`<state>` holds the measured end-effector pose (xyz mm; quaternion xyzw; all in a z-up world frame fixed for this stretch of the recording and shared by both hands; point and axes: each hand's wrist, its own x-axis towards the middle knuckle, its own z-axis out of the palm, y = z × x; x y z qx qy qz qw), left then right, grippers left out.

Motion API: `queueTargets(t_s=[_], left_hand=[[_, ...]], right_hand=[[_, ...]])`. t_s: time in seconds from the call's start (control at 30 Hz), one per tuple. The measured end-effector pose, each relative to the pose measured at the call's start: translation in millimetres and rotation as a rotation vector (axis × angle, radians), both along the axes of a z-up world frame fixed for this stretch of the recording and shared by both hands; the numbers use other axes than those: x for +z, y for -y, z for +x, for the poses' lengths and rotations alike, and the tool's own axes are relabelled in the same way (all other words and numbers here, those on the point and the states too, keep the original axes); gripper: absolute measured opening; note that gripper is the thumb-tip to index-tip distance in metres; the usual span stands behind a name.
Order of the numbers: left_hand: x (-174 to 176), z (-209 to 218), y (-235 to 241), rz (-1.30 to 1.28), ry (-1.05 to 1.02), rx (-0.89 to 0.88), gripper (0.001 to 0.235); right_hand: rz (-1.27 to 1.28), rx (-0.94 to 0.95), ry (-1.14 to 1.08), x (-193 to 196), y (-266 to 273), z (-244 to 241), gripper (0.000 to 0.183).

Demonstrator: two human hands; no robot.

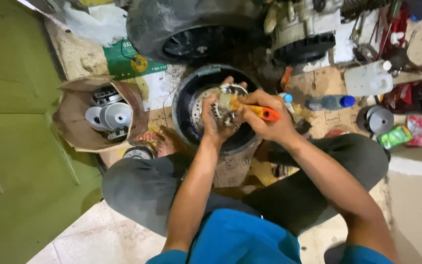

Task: Cleaning a motorcycle variator plate using a brush and cleaning fluid poured from a bottle.

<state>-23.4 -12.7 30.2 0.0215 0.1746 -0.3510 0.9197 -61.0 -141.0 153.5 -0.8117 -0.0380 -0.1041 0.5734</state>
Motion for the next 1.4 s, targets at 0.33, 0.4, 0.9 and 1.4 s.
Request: queueTargets(t_s=[0.33, 0.4, 0.9, 1.4], left_hand=[[5.5, 8.2, -7.0, -0.003, 0.112, 0.058, 0.066], [5.4, 4.2, -4.5, -0.026, 0.067, 0.036, 0.064], [90.5, 18.7, 4.7, 0.435, -0.303, 0.038, 0.053], [-3.9, -0.4, 10.4, 0.014, 0.150, 0.102, 0.064]], right_hand=[[0.203, 0.053, -0.120, -1.4, -1.6, -0.2, 0.010], [0.094, 0.014, -0.078, -15.8, 8.1, 3.2, 0.012], [-0.089, -0.023, 0.026, 11.3, -1.7, 5.3, 0.009], [-0.230, 0.074, 0.141, -19.5, -3.4, -2.1, 0.015]])
